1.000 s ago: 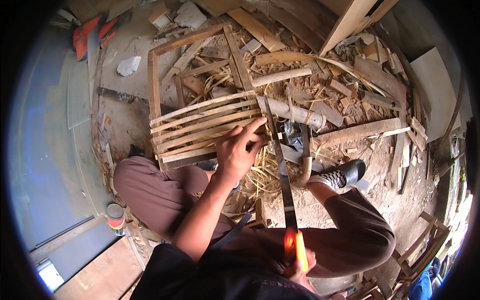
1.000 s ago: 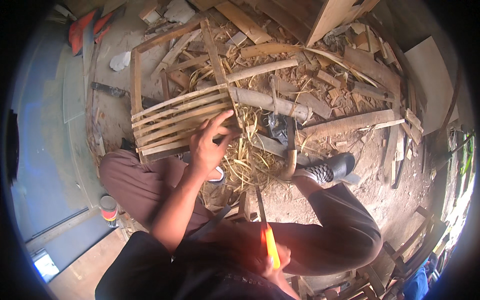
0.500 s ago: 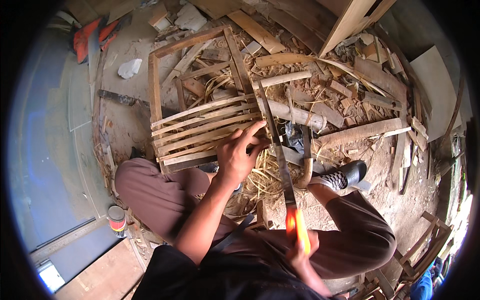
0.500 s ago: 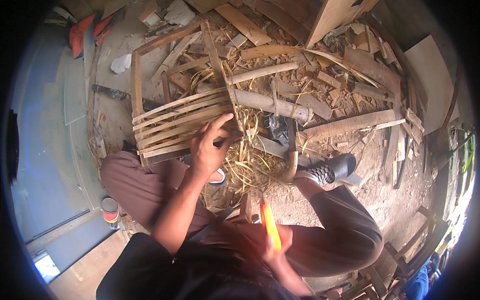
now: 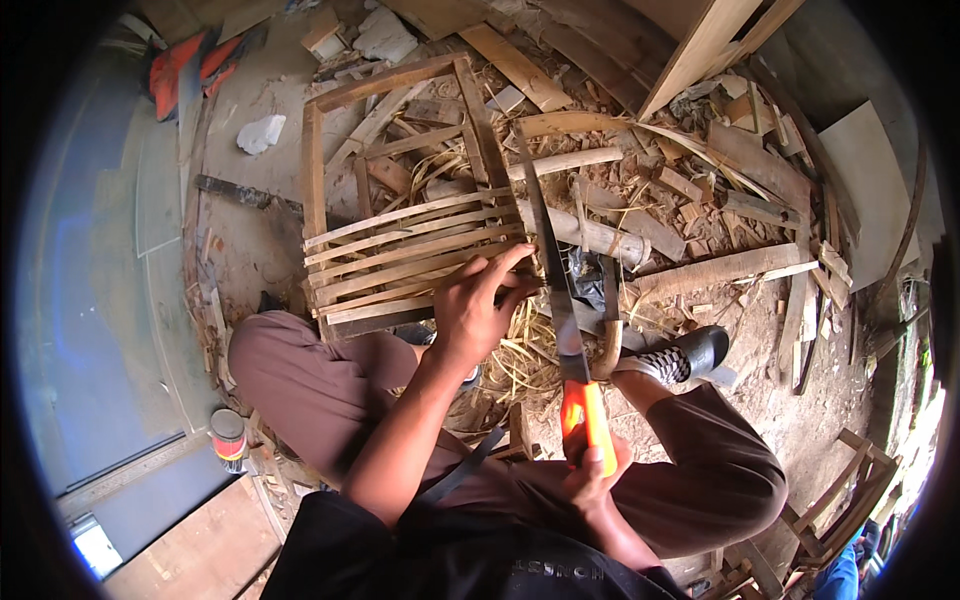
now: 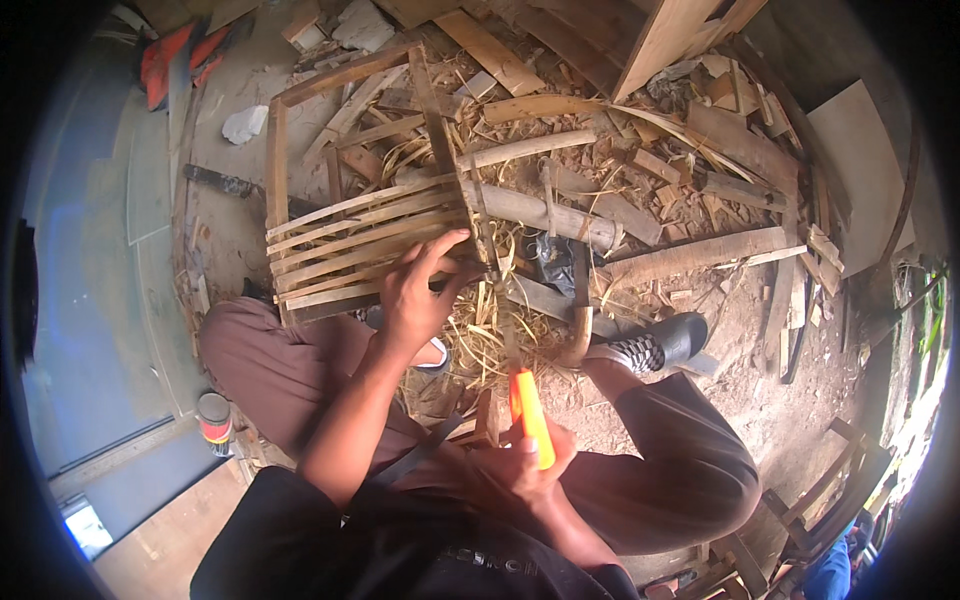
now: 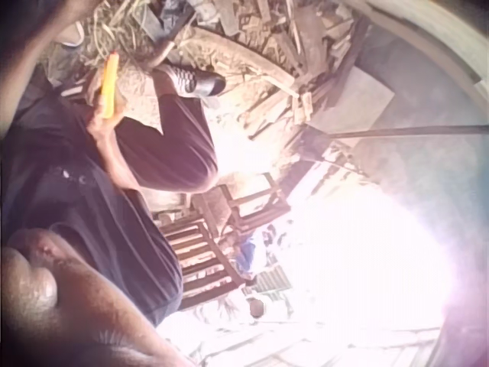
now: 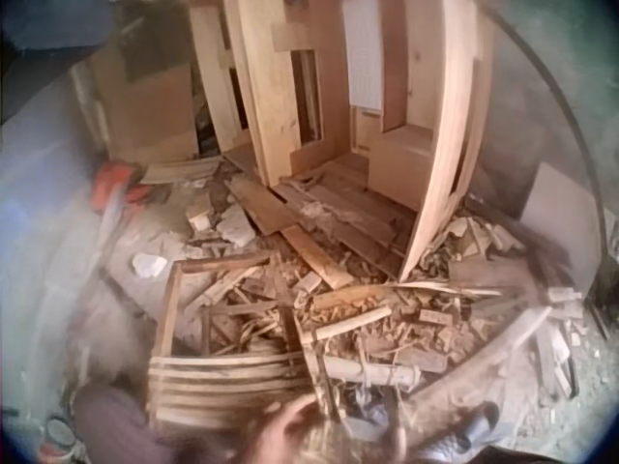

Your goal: The person sits on the floor and assembles a small wooden crate. They use a hand saw to cut a wooden slat to size, then place it into the crate frame. Finally, they use a hammer to drive nails into the slat to secure it.

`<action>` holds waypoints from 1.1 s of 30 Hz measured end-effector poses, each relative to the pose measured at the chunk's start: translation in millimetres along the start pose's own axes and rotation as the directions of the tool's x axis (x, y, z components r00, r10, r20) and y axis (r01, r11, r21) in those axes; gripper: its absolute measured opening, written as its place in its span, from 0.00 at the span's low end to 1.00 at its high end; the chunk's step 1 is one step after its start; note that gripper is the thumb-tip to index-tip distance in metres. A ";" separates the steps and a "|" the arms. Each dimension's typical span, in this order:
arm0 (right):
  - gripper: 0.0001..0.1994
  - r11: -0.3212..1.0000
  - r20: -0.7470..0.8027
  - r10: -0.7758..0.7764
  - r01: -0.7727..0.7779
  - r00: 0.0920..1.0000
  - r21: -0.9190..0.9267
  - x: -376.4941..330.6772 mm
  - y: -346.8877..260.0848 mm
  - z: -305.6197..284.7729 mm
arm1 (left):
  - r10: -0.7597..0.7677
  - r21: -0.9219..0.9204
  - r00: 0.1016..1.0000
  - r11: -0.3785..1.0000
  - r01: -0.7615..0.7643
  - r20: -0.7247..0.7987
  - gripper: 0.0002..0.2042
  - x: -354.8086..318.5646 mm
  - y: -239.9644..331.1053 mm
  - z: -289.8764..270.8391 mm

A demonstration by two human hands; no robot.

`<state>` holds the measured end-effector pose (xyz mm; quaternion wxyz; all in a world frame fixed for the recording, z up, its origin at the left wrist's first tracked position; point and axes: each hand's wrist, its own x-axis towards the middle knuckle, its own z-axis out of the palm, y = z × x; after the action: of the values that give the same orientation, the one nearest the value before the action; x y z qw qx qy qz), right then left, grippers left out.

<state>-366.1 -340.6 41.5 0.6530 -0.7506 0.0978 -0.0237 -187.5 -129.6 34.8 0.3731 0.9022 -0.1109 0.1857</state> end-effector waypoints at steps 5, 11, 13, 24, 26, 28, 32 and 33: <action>0.36 0.996 0.010 -0.056 0.056 0.998 -0.063 -51.1 -15.6 -31.3 | 0.018 0.036 1.000 0.999 -0.018 0.005 0.28 -1.3 -1.0 -3.2; 0.36 0.996 -0.025 -0.007 0.004 1.000 -0.091 -9.3 -2.4 -5.9 | 0.041 0.002 0.999 0.999 -0.041 0.024 0.28 2.9 -0.9 -1.5; 0.29 0.999 0.060 -0.031 0.034 0.998 -0.042 -6.4 8.9 -2.5 | -0.001 -0.022 1.000 1.000 0.001 0.003 0.28 0.4 -2.9 -0.1; 0.36 0.995 -0.028 -0.060 0.058 0.998 -0.077 12.9 -21.1 6.9 | -0.017 -0.014 0.999 1.000 0.018 0.035 0.28 -0.7 -1.6 -1.3; 0.33 0.994 0.041 -0.085 0.087 0.996 -0.065 -1.3 -8.3 5.4 | -0.031 -0.027 0.999 0.999 0.032 0.041 0.27 -0.4 -3.5 -0.5; 0.33 0.964 0.014 -0.153 0.152 0.988 -0.218 -37.7 -13.7 -17.4 | -0.038 -0.019 0.999 0.999 0.039 0.029 0.27 -1.8 -4.4 -0.6; 0.32 0.970 0.065 -0.129 0.140 0.990 -0.201 -44.4 -22.1 -36.9 | -0.016 0.015 1.000 1.000 0.016 0.008 0.28 -4.8 -3.0 -3.8; 0.31 0.972 0.062 -0.110 0.121 0.992 -0.202 -52.4 -26.8 -37.8 | -0.022 0.012 0.999 1.000 0.022 0.025 0.28 -6.9 -3.7 -3.7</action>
<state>-420.5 -364.7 78.3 0.5719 -0.8188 0.0394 -0.0326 -193.4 -124.0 32.1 0.3683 0.9078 -0.1046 0.1711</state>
